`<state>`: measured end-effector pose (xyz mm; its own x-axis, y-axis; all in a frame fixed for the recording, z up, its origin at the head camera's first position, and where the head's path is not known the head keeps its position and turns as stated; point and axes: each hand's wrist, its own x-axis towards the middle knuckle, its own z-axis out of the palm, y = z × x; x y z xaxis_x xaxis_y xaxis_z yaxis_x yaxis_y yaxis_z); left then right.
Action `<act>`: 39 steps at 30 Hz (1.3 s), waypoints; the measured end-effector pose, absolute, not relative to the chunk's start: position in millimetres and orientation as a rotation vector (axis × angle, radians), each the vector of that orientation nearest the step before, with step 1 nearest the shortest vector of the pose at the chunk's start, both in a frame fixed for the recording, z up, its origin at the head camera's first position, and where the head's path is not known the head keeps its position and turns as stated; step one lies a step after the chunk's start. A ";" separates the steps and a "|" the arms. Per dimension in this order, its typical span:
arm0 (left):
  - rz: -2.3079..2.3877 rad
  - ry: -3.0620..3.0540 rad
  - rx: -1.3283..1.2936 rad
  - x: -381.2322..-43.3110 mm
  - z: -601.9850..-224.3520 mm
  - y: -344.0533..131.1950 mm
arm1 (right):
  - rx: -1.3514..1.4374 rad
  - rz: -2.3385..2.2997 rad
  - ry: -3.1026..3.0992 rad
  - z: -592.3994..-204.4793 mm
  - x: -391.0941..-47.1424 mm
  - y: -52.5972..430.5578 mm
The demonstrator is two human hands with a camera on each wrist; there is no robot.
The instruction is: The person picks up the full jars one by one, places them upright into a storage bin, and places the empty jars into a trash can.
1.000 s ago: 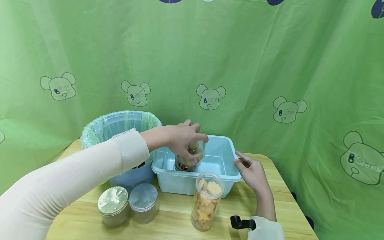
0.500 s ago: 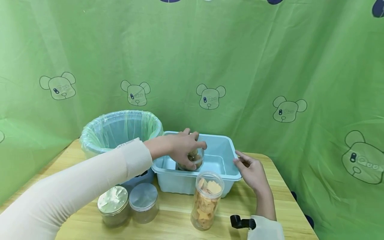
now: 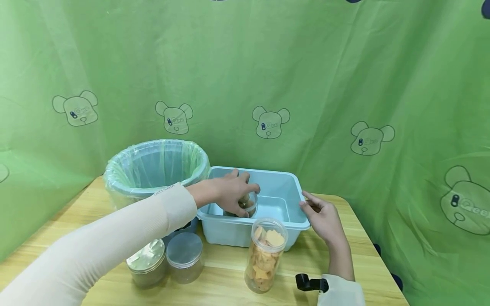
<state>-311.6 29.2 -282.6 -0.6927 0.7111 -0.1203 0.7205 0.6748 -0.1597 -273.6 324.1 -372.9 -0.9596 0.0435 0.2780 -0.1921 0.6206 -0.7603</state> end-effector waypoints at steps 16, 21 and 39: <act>-0.173 2.854 1.136 -318.3 -300.7 29.4 | 0.136 1.258 -2.559 -375.4 -275.5 322.6; -0.148 2.861 1.113 -318.5 -302.3 30.4 | 0.122 1.256 -2.571 -373.8 -274.1 323.8; -0.041 2.827 1.135 -308.6 -289.7 27.7 | 0.114 1.267 -2.578 -373.1 -273.7 325.1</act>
